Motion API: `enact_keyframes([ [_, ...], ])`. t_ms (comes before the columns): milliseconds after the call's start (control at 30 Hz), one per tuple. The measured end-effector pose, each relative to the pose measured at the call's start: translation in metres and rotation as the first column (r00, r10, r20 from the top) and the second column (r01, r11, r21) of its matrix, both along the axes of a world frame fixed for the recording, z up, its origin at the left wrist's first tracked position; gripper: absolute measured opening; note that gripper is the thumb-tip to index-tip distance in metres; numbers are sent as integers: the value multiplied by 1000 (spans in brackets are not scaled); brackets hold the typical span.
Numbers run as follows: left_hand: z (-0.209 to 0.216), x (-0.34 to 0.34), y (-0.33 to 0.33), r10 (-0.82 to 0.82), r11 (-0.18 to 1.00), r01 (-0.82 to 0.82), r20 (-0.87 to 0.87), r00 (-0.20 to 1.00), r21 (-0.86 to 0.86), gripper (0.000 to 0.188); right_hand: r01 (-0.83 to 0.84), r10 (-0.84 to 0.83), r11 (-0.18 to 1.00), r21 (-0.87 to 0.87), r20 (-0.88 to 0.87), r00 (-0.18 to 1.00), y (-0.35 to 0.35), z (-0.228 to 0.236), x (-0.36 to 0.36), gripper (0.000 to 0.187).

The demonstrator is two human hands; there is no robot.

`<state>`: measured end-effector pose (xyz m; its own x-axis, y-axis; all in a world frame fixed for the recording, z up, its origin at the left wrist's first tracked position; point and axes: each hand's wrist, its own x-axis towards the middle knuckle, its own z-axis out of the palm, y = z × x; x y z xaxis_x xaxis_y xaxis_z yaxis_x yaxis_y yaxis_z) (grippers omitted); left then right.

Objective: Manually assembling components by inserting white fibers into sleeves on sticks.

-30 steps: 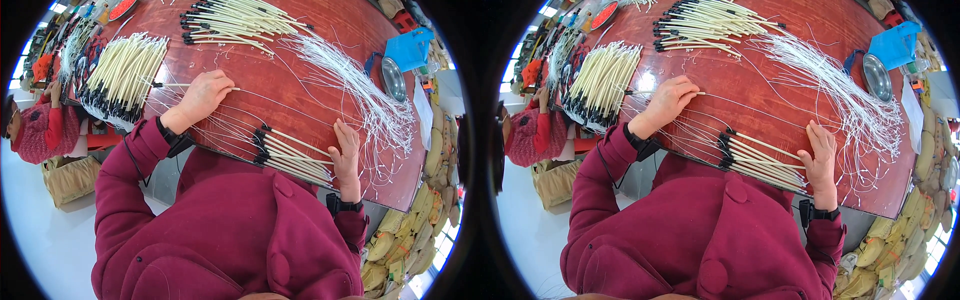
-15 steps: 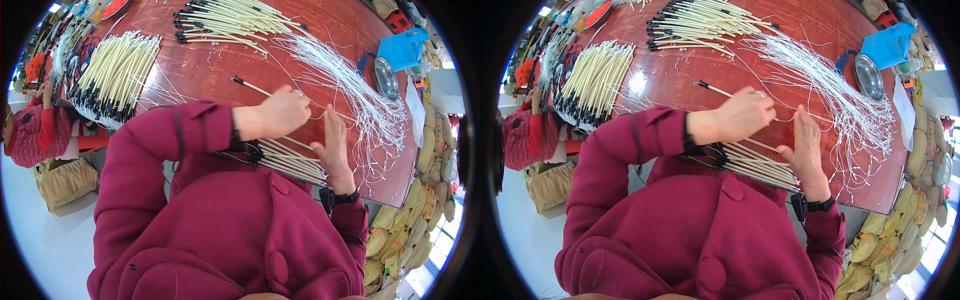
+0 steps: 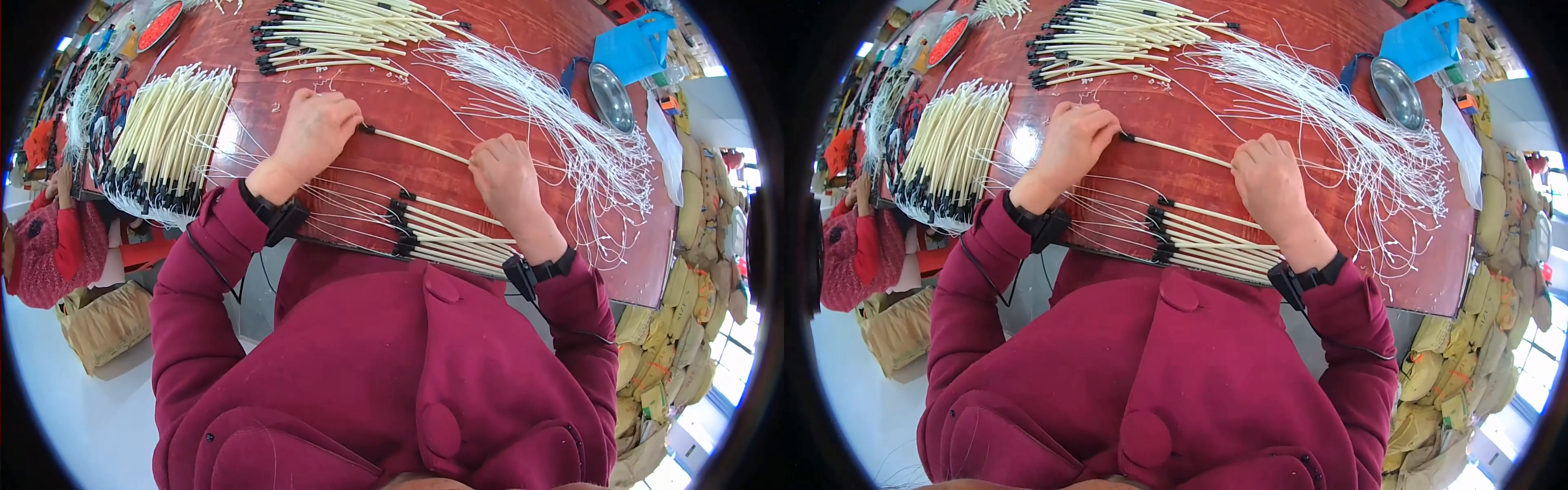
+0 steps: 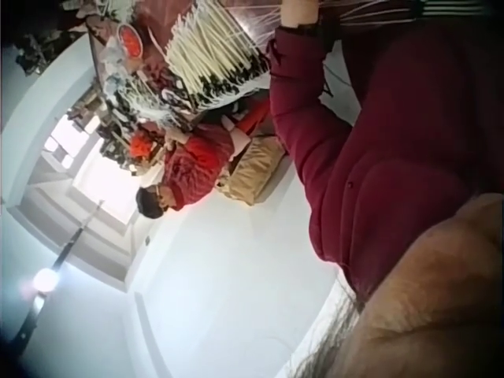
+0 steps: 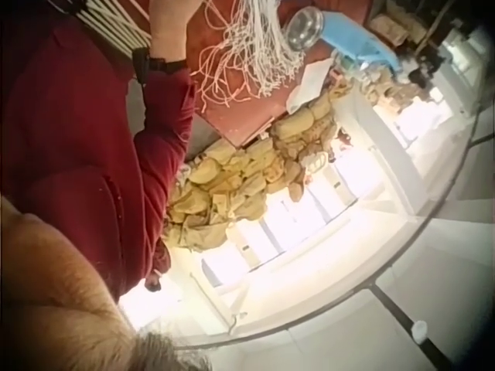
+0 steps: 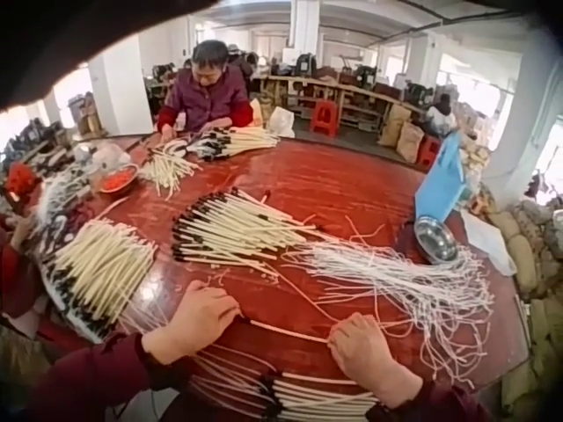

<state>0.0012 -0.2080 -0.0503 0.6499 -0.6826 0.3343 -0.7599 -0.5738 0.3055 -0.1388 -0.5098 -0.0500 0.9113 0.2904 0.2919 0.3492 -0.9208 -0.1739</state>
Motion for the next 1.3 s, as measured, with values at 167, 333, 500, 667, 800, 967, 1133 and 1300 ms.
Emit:
enact_keyframes([
  [167,20,19,25,46,949,-63,-62,997,-308,10,35,-35,999,-9,35,999,-14,2,-3,13],
  [333,54,47,125,334,873,-394,-235,913,-287,18,-29,36,991,130,-53,998,-35,51,-36,14],
  [500,54,44,219,547,746,-649,-419,725,-149,23,-18,68,990,143,-351,934,-47,65,-83,17],
  [667,42,14,172,584,812,-582,-33,811,54,28,76,8,970,231,-342,940,-32,70,-98,32],
  [800,53,11,70,248,937,-278,-160,955,-209,34,139,-93,975,176,-244,965,-37,66,-81,47],
  [967,17,19,-54,-139,987,136,-32,990,-83,21,93,-73,986,137,-150,986,-26,37,-40,51],
  [1133,-18,39,-112,-253,967,252,54,966,25,18,123,-122,992,-2,-162,979,-22,11,-25,57],
  [1300,-27,40,-118,-340,929,325,58,939,176,17,103,-119,991,-83,-207,971,-32,18,-30,61],
])
